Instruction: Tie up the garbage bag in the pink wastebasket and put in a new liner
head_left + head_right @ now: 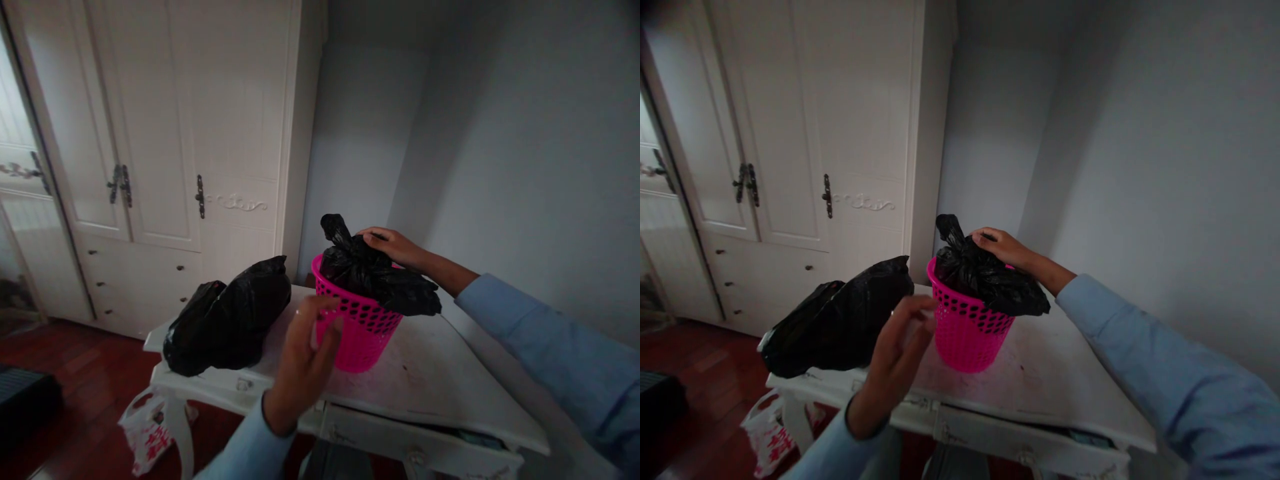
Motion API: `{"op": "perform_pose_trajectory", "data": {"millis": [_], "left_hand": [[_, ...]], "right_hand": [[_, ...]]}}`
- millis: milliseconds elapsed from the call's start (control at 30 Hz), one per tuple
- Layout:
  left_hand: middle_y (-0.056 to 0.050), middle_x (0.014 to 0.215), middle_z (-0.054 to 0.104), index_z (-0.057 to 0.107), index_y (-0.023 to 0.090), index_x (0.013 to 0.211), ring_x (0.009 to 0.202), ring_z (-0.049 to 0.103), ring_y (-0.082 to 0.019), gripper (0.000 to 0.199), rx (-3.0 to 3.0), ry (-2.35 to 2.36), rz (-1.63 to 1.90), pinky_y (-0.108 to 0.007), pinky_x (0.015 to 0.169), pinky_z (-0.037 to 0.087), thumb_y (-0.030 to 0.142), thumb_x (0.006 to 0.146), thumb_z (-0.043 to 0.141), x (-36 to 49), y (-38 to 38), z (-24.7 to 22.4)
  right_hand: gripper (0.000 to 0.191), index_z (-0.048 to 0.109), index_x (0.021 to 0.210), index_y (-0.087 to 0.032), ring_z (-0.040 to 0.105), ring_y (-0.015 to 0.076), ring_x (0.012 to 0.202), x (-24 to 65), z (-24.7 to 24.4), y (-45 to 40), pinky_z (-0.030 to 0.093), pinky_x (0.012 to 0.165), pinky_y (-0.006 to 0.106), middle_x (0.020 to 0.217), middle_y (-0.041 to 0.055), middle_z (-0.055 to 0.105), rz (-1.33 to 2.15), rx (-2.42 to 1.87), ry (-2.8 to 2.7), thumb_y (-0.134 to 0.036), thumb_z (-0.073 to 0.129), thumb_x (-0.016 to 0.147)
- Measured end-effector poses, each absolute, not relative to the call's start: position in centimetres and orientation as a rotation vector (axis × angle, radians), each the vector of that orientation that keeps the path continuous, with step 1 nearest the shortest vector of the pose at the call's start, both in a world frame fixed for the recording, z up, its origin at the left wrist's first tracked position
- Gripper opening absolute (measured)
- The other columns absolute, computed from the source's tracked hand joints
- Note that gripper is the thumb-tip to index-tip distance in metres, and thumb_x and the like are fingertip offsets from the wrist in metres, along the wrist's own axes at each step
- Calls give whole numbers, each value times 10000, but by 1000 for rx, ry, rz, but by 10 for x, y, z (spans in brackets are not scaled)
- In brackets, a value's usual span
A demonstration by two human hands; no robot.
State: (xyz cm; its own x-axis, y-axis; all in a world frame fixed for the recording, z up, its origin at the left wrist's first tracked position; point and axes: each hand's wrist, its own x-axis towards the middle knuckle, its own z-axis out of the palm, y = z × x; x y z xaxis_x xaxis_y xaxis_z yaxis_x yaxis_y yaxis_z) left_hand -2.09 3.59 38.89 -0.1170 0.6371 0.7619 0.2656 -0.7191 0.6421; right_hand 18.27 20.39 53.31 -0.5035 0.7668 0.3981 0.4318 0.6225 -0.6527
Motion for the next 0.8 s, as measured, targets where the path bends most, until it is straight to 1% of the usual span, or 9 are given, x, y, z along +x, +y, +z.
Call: {"op": "perform_pose_trajectory", "data": {"millis": [133,233,300,367,467,567,667,733,800], "left_hand": [[-160,1153,678,609,131,1193,1100,621,-273,287,2209,1250,1915,-443,988,490,233,929,560,-18,97,452],[-185,1180,688,598,109,1243,1124,620,-322,452,2399,1457,1676,-480,1003,482,354,875,690,-13,129,467],[-174,1142,714,633,125,1221,1114,629,-343,496,2530,1518,1501,-487,990,485,433,844,734,-12,141,471],[-137,1025,746,704,158,1084,1033,663,-325,337,2575,1526,1364,-454,936,502,414,864,714,-12,148,473],[-76,891,753,733,187,930,872,694,-246,163,2352,1469,1430,-360,825,515,329,902,660,-13,158,473],[-49,871,746,718,169,951,803,690,-193,155,1975,1406,1612,-298,750,512,301,896,659,-13,168,471],[-46,845,736,708,155,928,784,680,-178,154,1836,1423,1623,-278,715,503,296,892,656,-13,174,468],[-43,835,733,714,166,909,787,676,-182,152,1901,1489,1555,-284,713,498,304,889,656,-13,176,467],[-41,820,729,720,177,904,783,671,-189,156,2025,1552,1441,-297,717,495,313,895,644,-12,176,466]], "right_hand": [[707,654,1242,-202,630,284,1160,196,533,194,473,1075,448,1302,129,668,781,-926,-2053,-761,625,810],[715,565,1356,-249,668,254,1083,208,530,186,543,971,407,1316,113,664,996,-893,-1971,-716,656,822],[730,529,1394,-270,665,255,1123,215,528,182,550,965,394,1353,107,651,1104,-864,-1966,-690,684,817],[742,536,1388,-272,637,273,1209,222,528,181,522,1029,417,1394,110,633,1103,-878,-1995,-695,698,800],[734,582,1331,-262,599,302,1271,234,531,186,457,1111,480,1405,121,624,822,-956,-2070,-696,730,758],[628,674,1125,-203,661,299,1095,248,535,192,499,1026,485,1168,128,712,478,-1050,-2150,-669,757,711],[507,680,919,-175,657,234,810,253,535,191,542,799,404,839,65,699,499,-1158,-2279,-647,713,739],[456,685,909,-173,633,206,766,248,533,189,520,732,358,812,44,691,663,-1145,-2437,-612,680,782],[408,701,889,-174,620,195,766,239,529,190,512,733,347,830,42,702,805,-1070,-2586,-571,650,811]]}}
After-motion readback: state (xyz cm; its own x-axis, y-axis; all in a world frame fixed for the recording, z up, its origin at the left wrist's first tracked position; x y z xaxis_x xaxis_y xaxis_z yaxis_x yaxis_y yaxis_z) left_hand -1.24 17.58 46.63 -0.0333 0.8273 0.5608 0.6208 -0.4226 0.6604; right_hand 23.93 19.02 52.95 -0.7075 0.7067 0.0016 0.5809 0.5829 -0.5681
